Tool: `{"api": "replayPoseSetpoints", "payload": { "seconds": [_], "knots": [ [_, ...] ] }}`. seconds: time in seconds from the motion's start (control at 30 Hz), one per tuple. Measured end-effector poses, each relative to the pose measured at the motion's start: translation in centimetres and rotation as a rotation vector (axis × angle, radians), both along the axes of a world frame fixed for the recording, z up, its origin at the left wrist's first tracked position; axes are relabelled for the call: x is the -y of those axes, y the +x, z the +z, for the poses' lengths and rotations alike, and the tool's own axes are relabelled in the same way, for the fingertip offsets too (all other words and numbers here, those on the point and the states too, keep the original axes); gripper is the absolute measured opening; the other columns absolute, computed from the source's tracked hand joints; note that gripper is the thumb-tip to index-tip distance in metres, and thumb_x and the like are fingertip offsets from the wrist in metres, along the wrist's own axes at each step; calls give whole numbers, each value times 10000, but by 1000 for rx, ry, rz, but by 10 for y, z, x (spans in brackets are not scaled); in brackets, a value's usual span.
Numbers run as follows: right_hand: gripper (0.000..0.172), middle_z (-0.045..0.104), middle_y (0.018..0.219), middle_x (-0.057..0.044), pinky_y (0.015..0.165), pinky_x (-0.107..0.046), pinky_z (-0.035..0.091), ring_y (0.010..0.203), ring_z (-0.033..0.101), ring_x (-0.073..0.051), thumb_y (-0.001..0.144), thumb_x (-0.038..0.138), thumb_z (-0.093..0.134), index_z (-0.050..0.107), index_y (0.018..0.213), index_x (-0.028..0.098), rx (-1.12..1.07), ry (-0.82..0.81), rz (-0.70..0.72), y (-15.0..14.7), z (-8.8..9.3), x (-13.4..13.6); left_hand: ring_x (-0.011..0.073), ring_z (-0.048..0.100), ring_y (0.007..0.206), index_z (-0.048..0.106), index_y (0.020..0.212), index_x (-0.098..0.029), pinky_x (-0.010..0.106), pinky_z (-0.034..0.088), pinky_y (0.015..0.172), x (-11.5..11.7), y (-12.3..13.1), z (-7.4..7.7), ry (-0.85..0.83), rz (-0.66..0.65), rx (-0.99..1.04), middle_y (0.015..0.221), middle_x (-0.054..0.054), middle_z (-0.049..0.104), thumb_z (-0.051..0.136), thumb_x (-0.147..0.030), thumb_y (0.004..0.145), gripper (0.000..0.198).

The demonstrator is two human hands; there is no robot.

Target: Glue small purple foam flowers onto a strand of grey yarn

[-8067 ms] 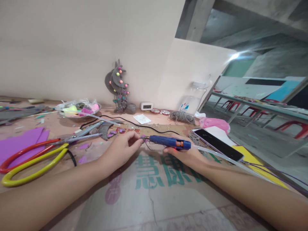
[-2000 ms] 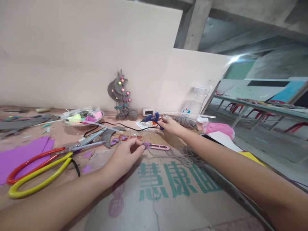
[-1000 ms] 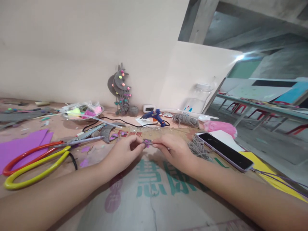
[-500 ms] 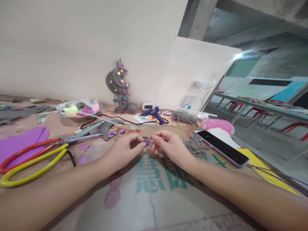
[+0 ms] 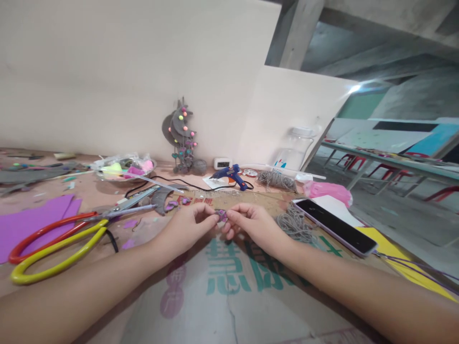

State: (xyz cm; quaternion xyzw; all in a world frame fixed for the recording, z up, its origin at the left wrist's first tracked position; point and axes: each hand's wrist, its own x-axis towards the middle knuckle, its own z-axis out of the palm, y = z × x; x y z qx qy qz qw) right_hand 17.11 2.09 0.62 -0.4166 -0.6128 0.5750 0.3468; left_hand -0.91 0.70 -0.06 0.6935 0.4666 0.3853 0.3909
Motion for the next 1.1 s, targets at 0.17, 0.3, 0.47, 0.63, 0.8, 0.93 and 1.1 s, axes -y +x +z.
{"api": "replayPoseSetpoints", "payload": {
  "seconds": [0.17, 0.3, 0.47, 0.63, 0.8, 0.93, 1.1],
  "knots": [
    [276, 675, 658, -20, 513, -187, 486, 539, 639, -93, 782, 406, 615, 579, 777, 132, 18, 36, -12, -1, 1, 1, 152, 600, 688, 595, 915, -150, 248, 448, 616, 0, 1, -2, 1, -41, 81, 763, 23, 656, 541, -303, 793, 202],
    [283, 674, 643, -18, 519, -209, 504, 529, 640, -105, 779, 421, 607, 568, 766, 141, 45, 76, -41, -2, 1, 2, 156, 624, 679, 575, 1007, -149, 255, 473, 618, 0, 1, -3, -23, -47, 115, 746, 21, 666, 580, -302, 770, 282],
    [260, 665, 620, -6, 523, -210, 506, 538, 642, -109, 786, 410, 593, 575, 744, 154, 100, 162, -56, -5, 3, 7, 173, 628, 745, 594, 941, -142, 267, 479, 658, 4, 3, 1, -11, -10, 28, 836, 49, 681, 603, -364, 756, 290],
    [256, 656, 616, 0, 557, -232, 524, 540, 637, -109, 786, 410, 593, 583, 748, 157, 92, 183, -37, -6, 3, 9, 170, 614, 747, 617, 898, -156, 261, 460, 655, 5, 3, 3, 39, -13, -17, 838, 33, 679, 550, -341, 795, 222],
    [242, 660, 621, -4, 567, -233, 522, 546, 637, -106, 801, 392, 582, 581, 764, 152, 112, 191, -42, -5, 3, 10, 166, 597, 752, 628, 867, -164, 260, 438, 673, 5, 1, 3, 85, -6, -61, 815, 18, 667, 497, -326, 833, 211],
    [221, 656, 617, 1, 556, -217, 511, 542, 633, -99, 815, 369, 569, 583, 770, 153, 119, 204, -46, -5, 4, 11, 171, 588, 746, 637, 871, -174, 261, 428, 661, 5, 0, 3, 105, -7, -81, 791, 12, 660, 477, -334, 845, 228],
    [196, 654, 612, 3, 547, -221, 503, 528, 624, -102, 821, 349, 556, 596, 817, 157, 132, 226, -38, -4, 4, 9, 178, 596, 766, 635, 857, -173, 266, 430, 689, 4, 0, 1, 111, -27, -66, 808, 19, 667, 459, -334, 852, 238]
  ]
}}
